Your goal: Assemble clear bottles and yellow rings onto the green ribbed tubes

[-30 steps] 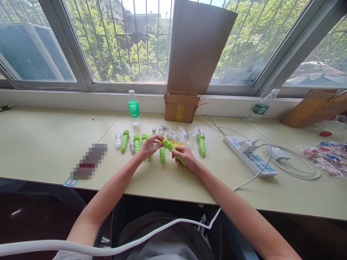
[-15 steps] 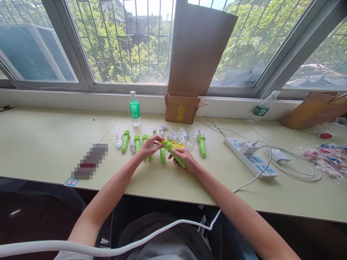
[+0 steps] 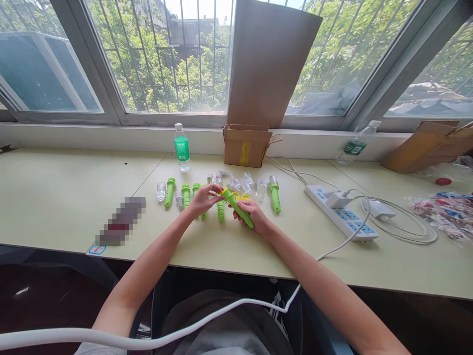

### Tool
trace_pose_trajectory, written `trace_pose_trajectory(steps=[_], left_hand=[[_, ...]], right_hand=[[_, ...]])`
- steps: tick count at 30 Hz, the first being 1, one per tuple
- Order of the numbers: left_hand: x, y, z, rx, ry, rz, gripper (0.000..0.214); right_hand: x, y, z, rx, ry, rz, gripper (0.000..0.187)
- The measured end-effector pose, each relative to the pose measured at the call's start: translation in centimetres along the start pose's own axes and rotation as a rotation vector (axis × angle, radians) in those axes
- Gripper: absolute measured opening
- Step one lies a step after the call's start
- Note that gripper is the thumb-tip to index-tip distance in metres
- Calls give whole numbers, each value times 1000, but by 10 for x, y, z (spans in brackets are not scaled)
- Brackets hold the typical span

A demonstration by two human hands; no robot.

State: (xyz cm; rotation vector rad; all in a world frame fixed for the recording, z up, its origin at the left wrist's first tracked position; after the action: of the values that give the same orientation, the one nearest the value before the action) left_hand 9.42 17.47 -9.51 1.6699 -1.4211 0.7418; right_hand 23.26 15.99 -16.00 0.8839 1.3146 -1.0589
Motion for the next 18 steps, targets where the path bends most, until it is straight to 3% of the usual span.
trace_pose_trajectory(steps=[8,18], left_hand=[[-2,-2,1,-5,-4,8,29],[-1,-3,1,7,-27,-40,30]], right_hand=[[-10,-2,6,30,49,105,45],[-8,-1,3,49,64,38,43]])
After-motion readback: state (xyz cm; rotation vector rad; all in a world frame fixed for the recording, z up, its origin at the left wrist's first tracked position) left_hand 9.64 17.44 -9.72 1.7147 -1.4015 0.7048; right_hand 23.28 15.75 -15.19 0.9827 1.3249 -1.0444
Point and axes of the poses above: each hand's wrist, its own z-axis away from the middle knuckle, its own y-axis out of the back of the hand, x = y × z, the point moved 10 cm from there along -z, towards the middle knuckle, and after that the axes turned 11 degrees about x, right-handed, at the moved point
